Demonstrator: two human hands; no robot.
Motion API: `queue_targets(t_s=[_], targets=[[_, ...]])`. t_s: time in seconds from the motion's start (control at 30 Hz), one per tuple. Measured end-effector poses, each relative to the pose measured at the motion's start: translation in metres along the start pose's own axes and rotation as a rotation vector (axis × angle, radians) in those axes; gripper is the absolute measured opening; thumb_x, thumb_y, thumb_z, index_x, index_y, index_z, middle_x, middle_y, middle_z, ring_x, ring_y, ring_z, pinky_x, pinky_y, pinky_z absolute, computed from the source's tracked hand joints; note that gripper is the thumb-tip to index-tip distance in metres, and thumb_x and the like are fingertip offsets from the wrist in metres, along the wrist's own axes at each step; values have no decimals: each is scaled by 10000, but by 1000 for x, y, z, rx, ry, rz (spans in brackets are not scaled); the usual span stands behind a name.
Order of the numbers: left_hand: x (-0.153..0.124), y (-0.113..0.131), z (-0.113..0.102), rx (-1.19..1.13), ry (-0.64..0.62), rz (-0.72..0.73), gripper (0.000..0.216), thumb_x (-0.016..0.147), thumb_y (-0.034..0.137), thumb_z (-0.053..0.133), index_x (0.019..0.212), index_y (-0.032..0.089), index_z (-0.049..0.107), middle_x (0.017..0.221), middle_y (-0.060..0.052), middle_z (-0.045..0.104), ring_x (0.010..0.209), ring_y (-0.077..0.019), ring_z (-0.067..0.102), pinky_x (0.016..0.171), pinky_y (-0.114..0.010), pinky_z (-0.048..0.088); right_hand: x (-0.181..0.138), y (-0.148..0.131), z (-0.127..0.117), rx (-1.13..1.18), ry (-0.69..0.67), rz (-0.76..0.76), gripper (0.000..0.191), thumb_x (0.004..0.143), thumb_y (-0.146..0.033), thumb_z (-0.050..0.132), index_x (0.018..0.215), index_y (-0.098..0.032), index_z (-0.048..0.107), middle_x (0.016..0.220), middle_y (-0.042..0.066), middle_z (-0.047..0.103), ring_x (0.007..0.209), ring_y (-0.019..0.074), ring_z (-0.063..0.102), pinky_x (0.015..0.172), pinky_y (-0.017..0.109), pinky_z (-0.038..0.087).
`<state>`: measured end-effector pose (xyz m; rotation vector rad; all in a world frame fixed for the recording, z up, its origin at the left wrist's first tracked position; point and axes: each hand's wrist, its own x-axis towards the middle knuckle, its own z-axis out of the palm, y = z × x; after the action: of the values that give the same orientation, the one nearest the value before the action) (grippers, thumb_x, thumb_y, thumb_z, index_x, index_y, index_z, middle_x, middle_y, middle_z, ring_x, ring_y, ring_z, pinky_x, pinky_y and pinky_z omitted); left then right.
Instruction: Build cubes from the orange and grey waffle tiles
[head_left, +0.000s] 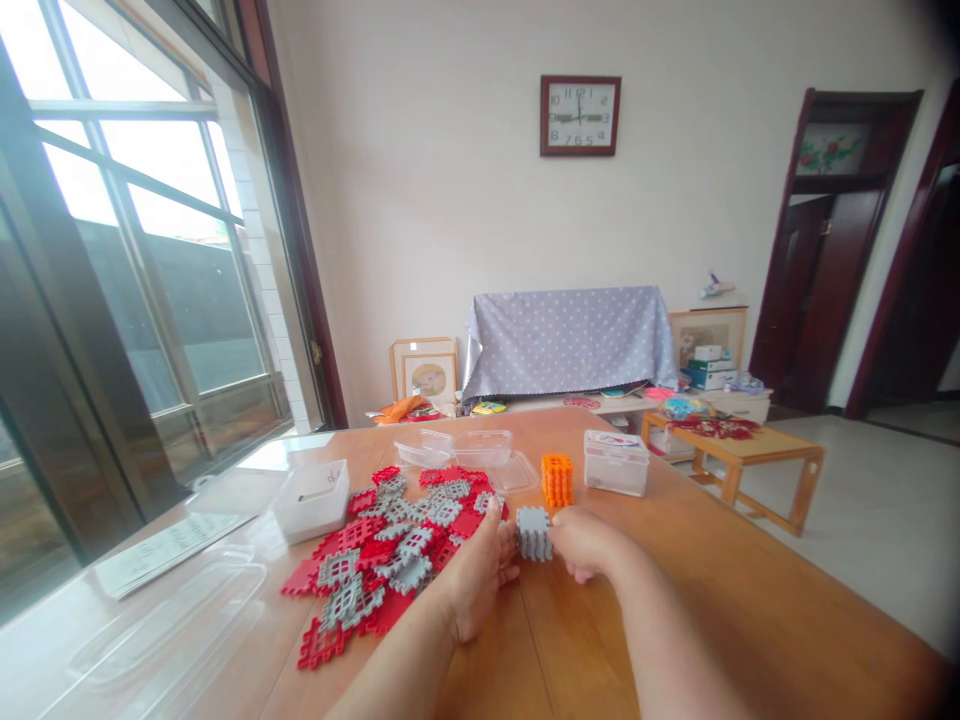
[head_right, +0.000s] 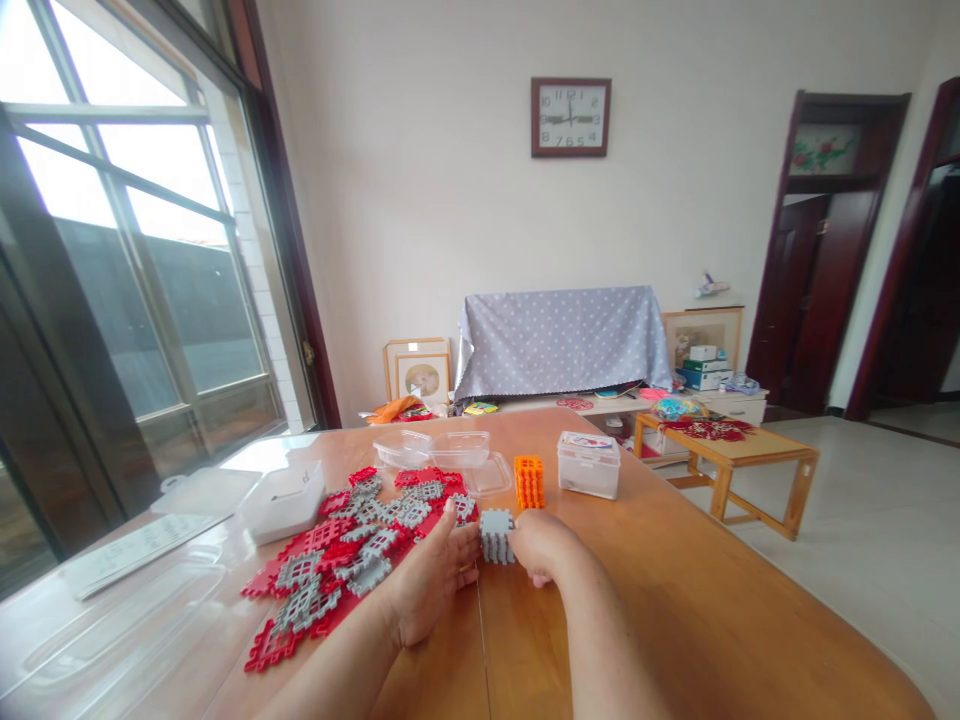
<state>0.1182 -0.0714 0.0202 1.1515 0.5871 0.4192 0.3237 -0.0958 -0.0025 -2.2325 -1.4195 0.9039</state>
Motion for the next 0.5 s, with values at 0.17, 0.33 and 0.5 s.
queue_targets(t_s=[0.17, 0.33, 0.5], targets=[[2, -1, -3, -67, 42, -31, 1022, 850, 830, 281, 1594, 133, 207, 1664, -100, 186, 1540, -241, 131, 1249, -385, 160, -5, 2, -9, 6, 54, -31, 212, 857, -296, 497, 733, -161, 603, 513, 75, 642, 416, 188, 601, 472, 261, 445], [-3, 1, -2, -92, 52, -26, 1004, 877, 799, 289, 1599, 114, 158, 1664, -100, 186, 1538, -218, 150, 1254, -359, 151, -11, -3, -20, -36, 309, -171, 283, 933, -299, 360, 788, -183, 573, 758, 76, 696, 655, 167, 623, 576, 243, 362], [-8, 3, 1, -46, -9, 30, 923, 893, 787, 277, 1580, 171, 269, 1664, -36, 198, 1542, -203, 123, 1265, -355, 100, -15, -11, -21, -73, 389, -260, 344, 969, -357, 342, 788, -197, 587, 831, 40, 681, 810, 170, 579, 652, 243, 328]])
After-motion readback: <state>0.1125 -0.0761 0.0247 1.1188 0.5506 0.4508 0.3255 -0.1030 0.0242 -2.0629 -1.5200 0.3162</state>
